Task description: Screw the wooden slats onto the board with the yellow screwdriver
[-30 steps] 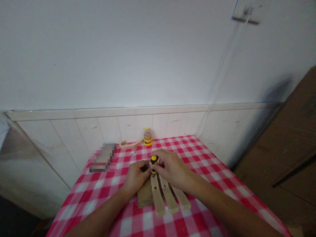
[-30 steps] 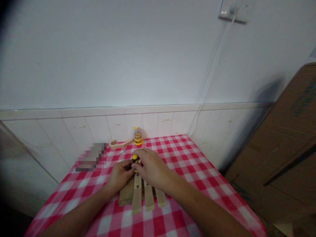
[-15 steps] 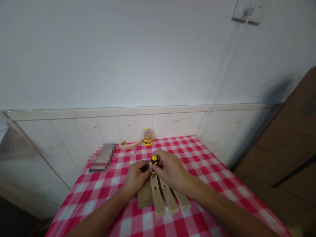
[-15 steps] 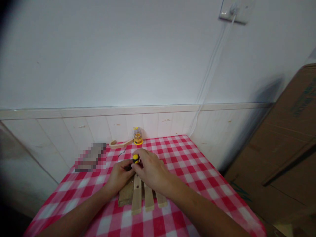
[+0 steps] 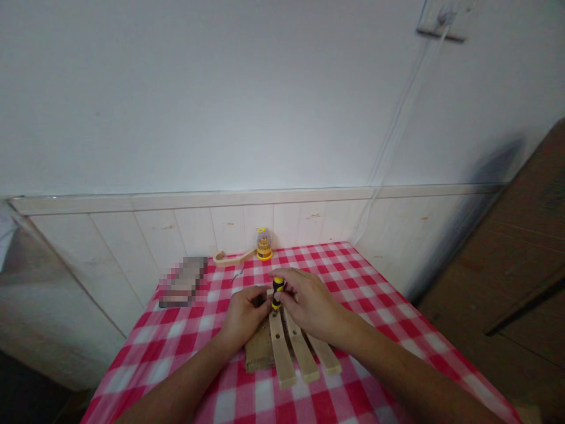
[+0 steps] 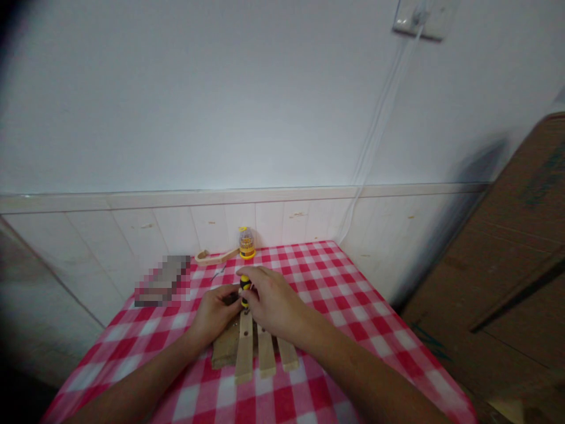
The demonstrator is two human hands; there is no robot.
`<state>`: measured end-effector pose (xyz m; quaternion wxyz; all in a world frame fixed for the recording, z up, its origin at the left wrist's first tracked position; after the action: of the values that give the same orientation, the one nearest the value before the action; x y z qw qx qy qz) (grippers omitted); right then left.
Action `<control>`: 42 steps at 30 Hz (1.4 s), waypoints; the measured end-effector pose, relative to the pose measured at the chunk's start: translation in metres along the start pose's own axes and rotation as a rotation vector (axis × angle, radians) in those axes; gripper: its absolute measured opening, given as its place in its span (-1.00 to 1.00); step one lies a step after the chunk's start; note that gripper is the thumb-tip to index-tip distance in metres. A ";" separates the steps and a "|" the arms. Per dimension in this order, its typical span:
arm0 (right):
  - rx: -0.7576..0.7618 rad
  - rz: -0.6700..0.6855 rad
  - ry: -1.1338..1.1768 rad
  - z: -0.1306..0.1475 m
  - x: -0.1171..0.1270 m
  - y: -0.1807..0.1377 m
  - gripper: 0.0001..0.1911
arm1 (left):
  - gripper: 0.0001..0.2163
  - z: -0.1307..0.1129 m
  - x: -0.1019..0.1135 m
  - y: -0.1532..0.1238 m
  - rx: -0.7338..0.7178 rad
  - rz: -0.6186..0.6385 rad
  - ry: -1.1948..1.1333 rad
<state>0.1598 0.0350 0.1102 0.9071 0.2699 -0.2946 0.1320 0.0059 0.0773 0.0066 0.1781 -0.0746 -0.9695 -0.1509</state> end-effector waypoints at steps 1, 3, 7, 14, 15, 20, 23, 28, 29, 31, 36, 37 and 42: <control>0.000 0.007 -0.002 0.000 0.000 0.000 -0.58 | -0.81 -0.001 0.000 0.000 0.001 0.001 0.003; -0.002 0.017 -0.003 0.001 0.000 0.001 -0.58 | -0.82 -0.002 0.000 0.000 0.001 0.002 0.008; -0.023 -0.006 0.010 0.000 0.000 0.001 -0.58 | -0.81 -0.004 0.000 0.000 0.001 0.004 0.013; -0.089 -0.024 -0.024 0.001 0.001 0.003 -0.74 | -0.78 -0.002 0.000 -0.001 0.014 -0.006 0.017; -0.099 -0.022 -0.029 0.002 0.001 0.004 -0.76 | -0.78 -0.002 0.001 0.000 0.014 -0.008 0.018; -0.128 -0.045 -0.019 0.002 0.002 0.005 -0.80 | -0.81 -0.004 0.002 0.000 0.010 -0.020 0.023; -0.138 -0.047 -0.014 0.001 0.000 0.005 -0.80 | -0.81 -0.006 0.002 0.000 0.003 -0.023 0.021; -0.101 -0.048 0.002 0.000 -0.002 0.006 -0.78 | -0.82 -0.007 0.002 -0.001 -0.005 -0.029 0.014; -0.079 -0.043 0.008 0.001 -0.003 0.005 -0.75 | -0.82 -0.007 0.002 -0.001 -0.006 -0.030 0.015; -0.040 -0.026 0.008 0.003 -0.004 0.005 -0.69 | -0.83 -0.007 0.003 -0.001 -0.008 -0.033 0.019; -0.015 0.014 -0.037 0.010 -0.003 0.000 -0.63 | -0.82 -0.006 0.003 -0.001 -0.009 -0.038 0.021; -0.012 0.022 -0.041 0.012 -0.002 -0.001 -0.60 | -0.82 -0.005 0.003 0.000 -0.010 -0.036 0.020; -0.026 0.042 -0.019 0.010 -0.002 -0.004 -0.54 | -0.80 -0.001 0.001 0.001 -0.017 -0.016 0.019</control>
<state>0.1553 0.0258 0.1139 0.9047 0.2533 -0.3105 0.1447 0.0056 0.0776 0.0080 0.1853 -0.0667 -0.9671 -0.1611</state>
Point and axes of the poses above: each hand's wrist, its own y-axis towards the middle knuckle, its own x-axis out of the back of the hand, z = x × y, the point moved 4 cm from there along y, towards the middle knuckle, and after that the axes turned 7 degrees about y, right-handed, at the moved point
